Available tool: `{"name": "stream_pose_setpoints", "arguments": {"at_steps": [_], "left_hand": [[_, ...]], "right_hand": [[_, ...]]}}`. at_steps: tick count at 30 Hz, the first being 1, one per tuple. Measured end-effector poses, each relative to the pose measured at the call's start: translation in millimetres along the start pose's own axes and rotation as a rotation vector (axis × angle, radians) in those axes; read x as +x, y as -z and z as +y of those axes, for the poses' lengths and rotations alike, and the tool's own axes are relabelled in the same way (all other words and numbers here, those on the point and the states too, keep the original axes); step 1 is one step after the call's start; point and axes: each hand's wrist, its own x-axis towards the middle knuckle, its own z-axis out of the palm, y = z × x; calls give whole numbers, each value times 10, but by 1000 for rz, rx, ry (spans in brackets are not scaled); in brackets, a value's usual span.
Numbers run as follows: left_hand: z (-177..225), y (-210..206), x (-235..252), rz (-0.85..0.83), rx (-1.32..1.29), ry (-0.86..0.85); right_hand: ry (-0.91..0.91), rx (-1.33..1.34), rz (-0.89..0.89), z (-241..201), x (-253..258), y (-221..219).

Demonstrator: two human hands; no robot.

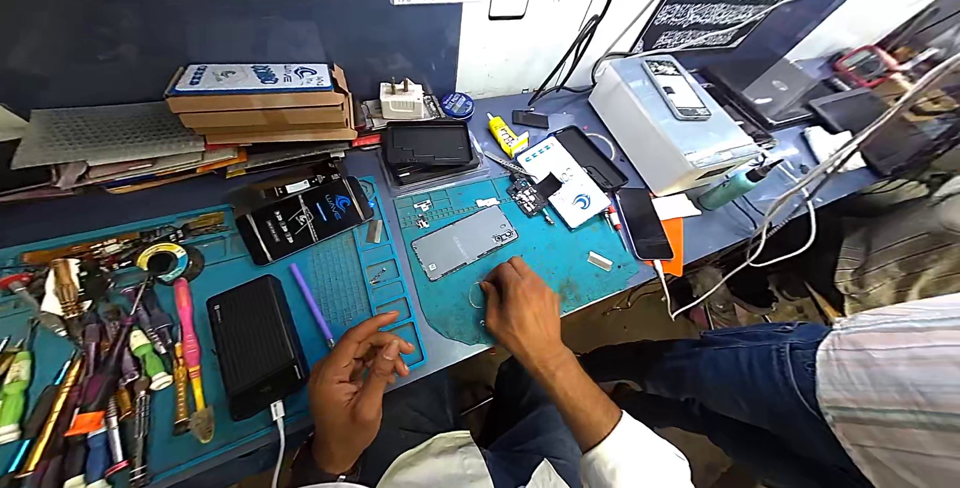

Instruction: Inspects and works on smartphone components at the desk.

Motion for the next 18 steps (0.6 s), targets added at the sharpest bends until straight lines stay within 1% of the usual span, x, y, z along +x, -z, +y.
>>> {"name": "stream_pose_setpoints", "arguments": {"at_steps": [2,4,6,7,8,9,10,13,14,15,16,18], "left_hand": [[1,-1,3,-2,-7,-4],[3,-8,4,5,-16,-8],[4,-3,-8,11,-15,-11],[4,-2,-11,13,-12,-14],[5,-4,-12,15,-8,-14],[3,-8,-14,13,-7,-15],[-3,-11,-16,13,-7,-16],[-1,-16,-26,21,-9,-18],[1,-21,-27,28,-11,-20],[-3,-28,-26,33,-17,-26],[-10,-35,-24,32,-22,-32],[-30,-50,-24,21,-16,-44]], "right_hand": [[-43,66,-89,19,32,97],[-142,198,-261,88,183,329],[-203,247,-455,226,449,529],[-208,252,-529,300,609,603],[-207,271,-561,365,767,667],[-209,320,-541,418,913,732],[-217,393,-453,459,1039,797],[-244,568,37,546,1314,883],[-228,585,155,535,1352,863],[-181,586,210,493,1339,813],[-88,578,192,437,1286,732],[134,488,20,310,1145,506]]}}
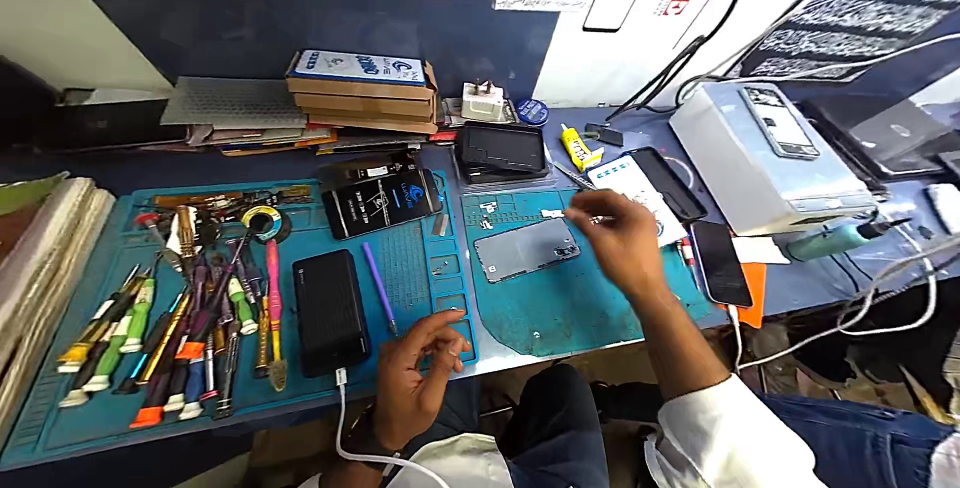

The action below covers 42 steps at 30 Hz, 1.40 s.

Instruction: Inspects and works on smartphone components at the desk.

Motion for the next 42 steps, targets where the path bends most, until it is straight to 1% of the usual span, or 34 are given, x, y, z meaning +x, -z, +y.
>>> {"name": "stream_pose_setpoints", "arguments": {"at_steps": [1,3,5,7,10,18,21,25,33,39,42], "left_hand": [[-9,-5,-11,-7,15,-6],[-14,-8,-31,-16,42,-9],[-15,-7,-28,-10,52,-11],[-14,-12,-34,0,48,-6],[-14,-22,-41,8,40,0],[-16,-36,-43,2,36,-14],[-18,-33,-39,5,31,-17],[-21,-37,-40,4,28,-19],[-19,-31,-33,-8,35,-24],[2,-25,-31,-16,31,-30],[2,-33,-37,-58,91,-102]], "right_hand": [[86,-77,-108,-8,-49,-138],[247,-254,-240,-19,-100,-385],[337,-368,-289,-23,-90,-550],[367,-437,-310,-4,-63,-642],[374,-465,-317,5,-43,-685],[350,-444,-344,-31,-42,-761],[327,-462,-340,-51,-34,-788],[294,-420,-321,-45,-50,-777],[311,-457,-380,-129,21,-836],[299,-414,-308,-166,-38,-787],[299,-371,-279,-147,-133,-683]]}}
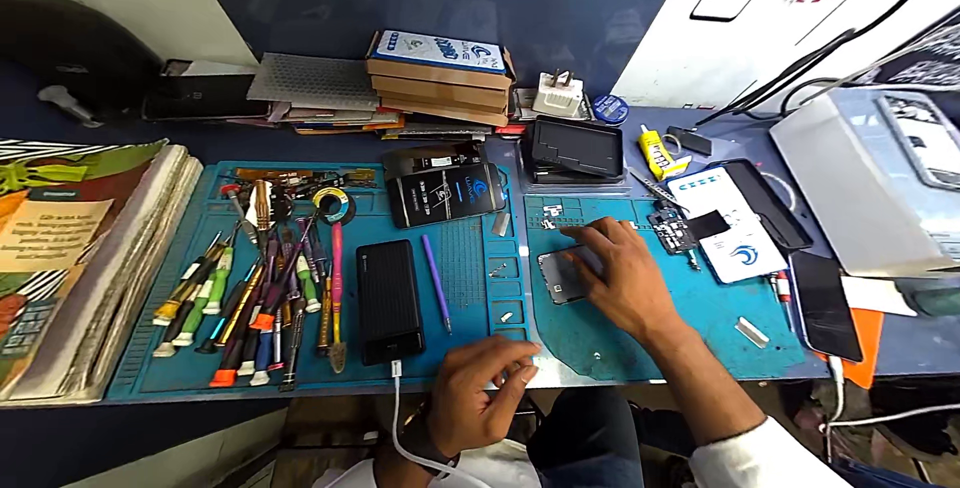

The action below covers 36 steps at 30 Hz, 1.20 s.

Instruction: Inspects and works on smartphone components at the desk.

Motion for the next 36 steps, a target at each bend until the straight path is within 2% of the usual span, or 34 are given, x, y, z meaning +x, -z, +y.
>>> {"name": "stream_pose_setpoints", "arguments": {"at_steps": [6,12,16,20,27,36], "left_hand": [[-6,-48,-72,-68,210,-201],[1,-67,-90,-101,310,-250],[1,-54,-87,-112,320,-257],[-2,-50,-86,-129,321,-260],[94,-41,-162,-167,330,-244],[341,-196,-488,-242,176,-154]], "right_hand": [[-102,125,256,-37,-757,199],[-371,157,475,111,-1817,269],[-521,180,580,38,-2309,217],[-595,262,624,-91,-2503,64],[-518,325,624,-180,-2403,-5],[-496,489,570,-332,-2373,-120]]}}
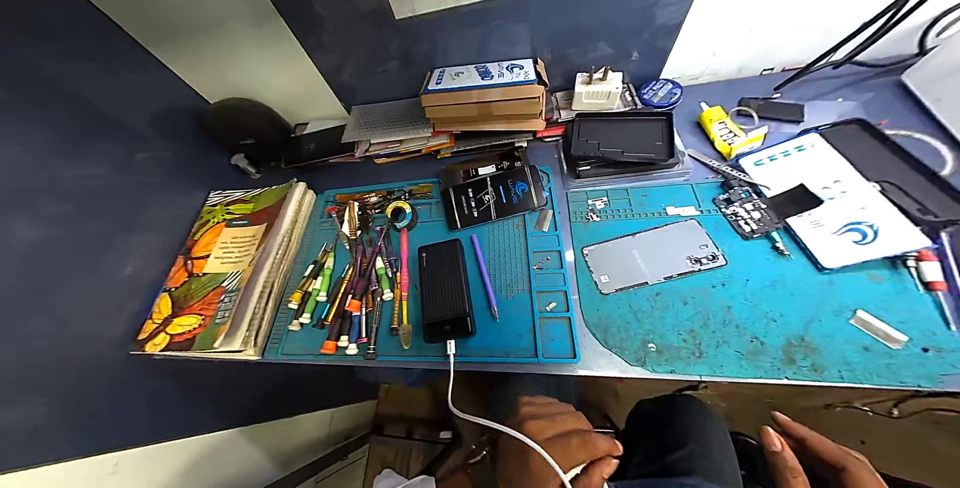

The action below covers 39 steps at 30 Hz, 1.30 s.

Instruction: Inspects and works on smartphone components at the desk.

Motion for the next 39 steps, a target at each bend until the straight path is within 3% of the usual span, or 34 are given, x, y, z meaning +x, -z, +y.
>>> {"name": "stream_pose_setpoints", "arguments": {"at_steps": [13,19,27,33,39], "left_hand": [[8,-129,158,-33,-67,-3],[-93,-133,591,16,255,123],[-455,-331,1570,-162,595,317],[-674,-487,1692,-231,745,460],[-657,-527,1694,-218,788,405]], "right_hand": [[-75,13,-45,57,-299,178],[-95,18,-10,51,-383,220],[-87,39,66,-21,-470,217],[-157,21,98,34,-670,314],[-184,27,107,104,-735,346]]}}
